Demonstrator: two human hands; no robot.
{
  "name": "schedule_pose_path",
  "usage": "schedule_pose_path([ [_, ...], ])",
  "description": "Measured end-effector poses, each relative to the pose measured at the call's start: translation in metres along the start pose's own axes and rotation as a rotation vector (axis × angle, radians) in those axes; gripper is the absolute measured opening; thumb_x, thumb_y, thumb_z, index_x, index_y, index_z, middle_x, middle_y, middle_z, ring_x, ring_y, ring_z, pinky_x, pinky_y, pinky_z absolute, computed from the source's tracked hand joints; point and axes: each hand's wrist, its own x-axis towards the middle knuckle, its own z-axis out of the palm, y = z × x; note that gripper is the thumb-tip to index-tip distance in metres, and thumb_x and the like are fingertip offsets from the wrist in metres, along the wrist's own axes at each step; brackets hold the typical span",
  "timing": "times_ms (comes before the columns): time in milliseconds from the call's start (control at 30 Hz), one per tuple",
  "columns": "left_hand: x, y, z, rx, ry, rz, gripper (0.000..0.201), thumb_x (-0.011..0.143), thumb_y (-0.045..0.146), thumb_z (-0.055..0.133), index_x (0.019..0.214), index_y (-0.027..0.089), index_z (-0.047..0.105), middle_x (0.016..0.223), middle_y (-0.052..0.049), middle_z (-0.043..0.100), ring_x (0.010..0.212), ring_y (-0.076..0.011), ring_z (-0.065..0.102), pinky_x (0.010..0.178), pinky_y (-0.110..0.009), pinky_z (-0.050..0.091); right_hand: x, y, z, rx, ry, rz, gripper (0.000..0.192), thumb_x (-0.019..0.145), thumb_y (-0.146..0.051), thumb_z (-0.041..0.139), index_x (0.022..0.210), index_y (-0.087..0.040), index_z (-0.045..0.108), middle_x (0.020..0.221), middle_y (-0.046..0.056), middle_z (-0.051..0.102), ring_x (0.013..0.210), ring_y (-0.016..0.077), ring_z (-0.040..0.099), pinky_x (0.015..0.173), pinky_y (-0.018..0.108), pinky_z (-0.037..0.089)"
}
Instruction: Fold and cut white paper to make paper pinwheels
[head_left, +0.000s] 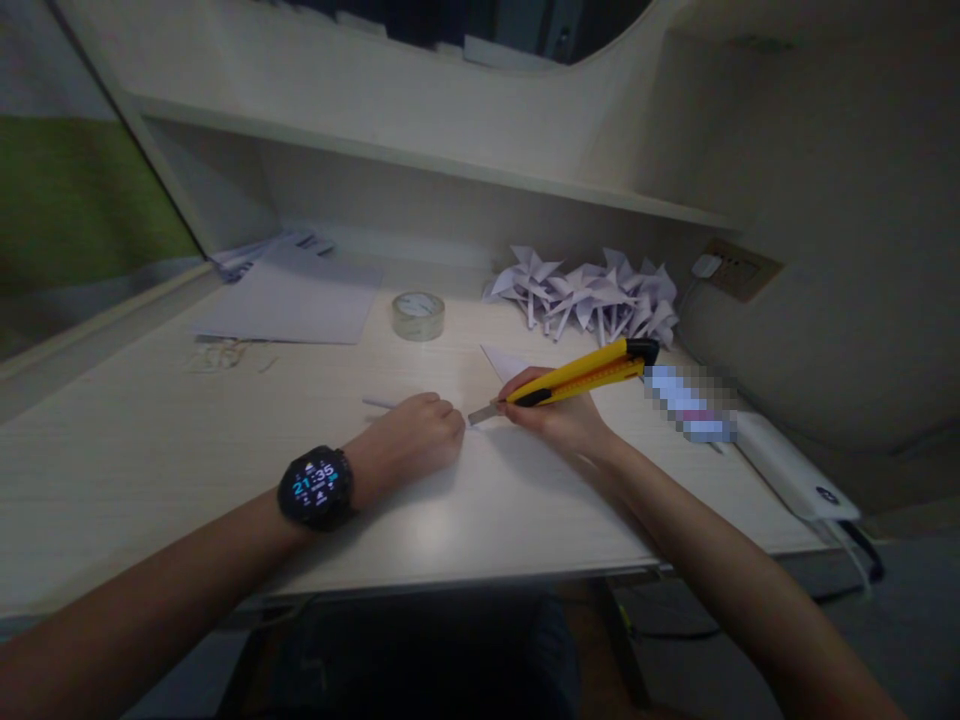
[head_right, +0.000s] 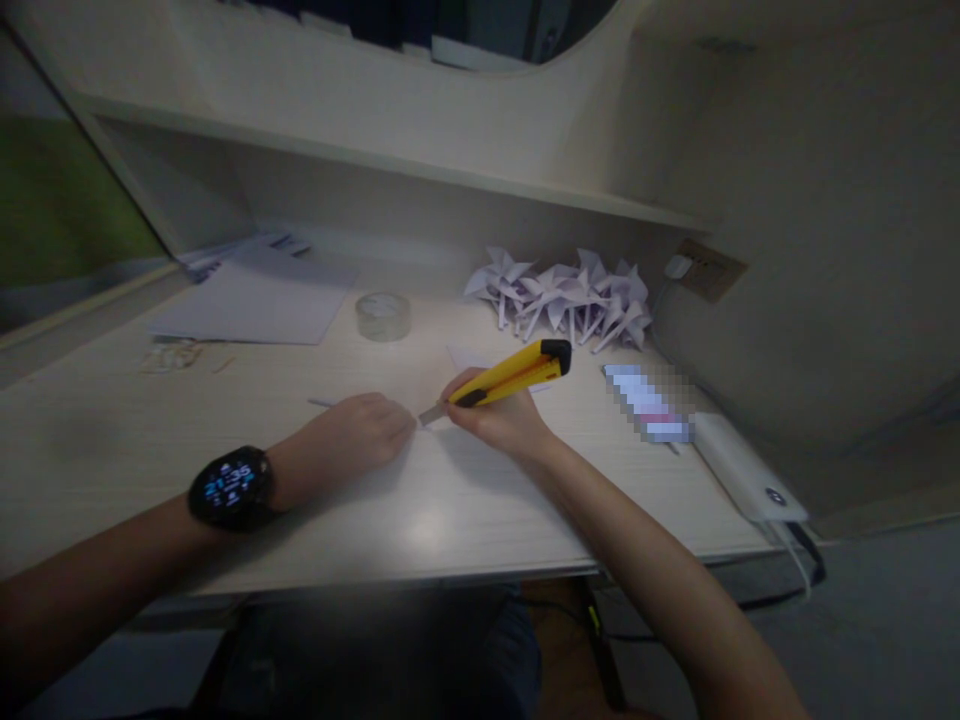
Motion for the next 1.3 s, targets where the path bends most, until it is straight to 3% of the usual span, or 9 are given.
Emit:
schedule_pose_path([
  [333,-0.001,0.003,0.003,-0.027,-0.013,-0.027,0.018,0.088,0.005,0.048,0.084,0.011,0.065,0.078,-0.009,0.066,0.073,-0.0183,0.06,0.069,-0.033,0.044,0.0,0.001,0.001,-0.026,-0.011,-0.042,0.007,0.074,-0.021,0.069,0.078,-0.019,0.064,0.079,0.001,0.066,0.072,0.0149,0.061,0.067,0.028,0.051],
  [500,0.001,0.007,0.002,-0.047,-0.005,-0.058,0.016,0.087,0.005,0.049,0.086,0.009,0.065,0.08,-0.01,0.066,0.073,-0.0189,0.06,0.068,-0.032,0.045,-0.001,-0.008,0.012,-0.126,0.053,-0.043,0.006,0.074,-0.019,0.065,0.075,-0.02,0.06,0.075,0.001,0.064,0.069,0.016,0.06,0.064,0.029,0.049],
  [700,0.0,0.009,0.003,-0.211,0.031,-0.221,0.015,0.087,0.006,0.05,0.082,0.009,0.064,0.08,-0.009,0.065,0.074,-0.0184,0.059,0.071,-0.032,0.047,-0.008,-0.018,0.024,-0.246,0.049,-0.125,0.005,0.077,-0.016,0.057,0.079,-0.021,0.057,0.077,0.002,0.063,0.074,0.0179,0.061,0.069,0.031,0.049],
  [833,-0.002,0.004,0.006,-0.323,0.053,-0.241,0.015,0.088,0.008,0.049,0.083,0.011,0.063,0.081,-0.008,0.065,0.076,-0.0183,0.059,0.074,-0.032,0.047,-0.006,-0.019,0.023,-0.223,0.02,-0.111,0.006,0.077,-0.015,0.057,0.079,-0.021,0.057,0.077,0.002,0.063,0.071,0.0171,0.06,0.066,0.03,0.049],
  [1033,-0.003,-0.002,0.007,-0.42,0.076,-0.254,0.014,0.088,0.009,0.05,0.087,0.012,0.063,0.082,-0.006,0.064,0.074,-0.016,0.059,0.07,-0.028,0.047,0.003,-0.015,0.015,-0.138,0.115,-0.051,0.006,0.073,-0.017,0.066,0.072,-0.02,0.06,0.075,0.001,0.064,0.07,0.0164,0.061,0.065,0.03,0.051],
  [1300,-0.003,-0.006,0.007,-0.538,0.092,-0.264,0.017,0.09,0.01,0.048,0.087,0.012,0.066,0.085,-0.008,0.066,0.079,-0.0165,0.06,0.075,-0.029,0.047,0.005,-0.013,0.011,-0.063,0.128,0.037,0.009,0.069,-0.02,0.071,0.07,-0.019,0.062,0.072,0.0,0.065,0.066,0.0152,0.06,0.062,0.029,0.051],
])
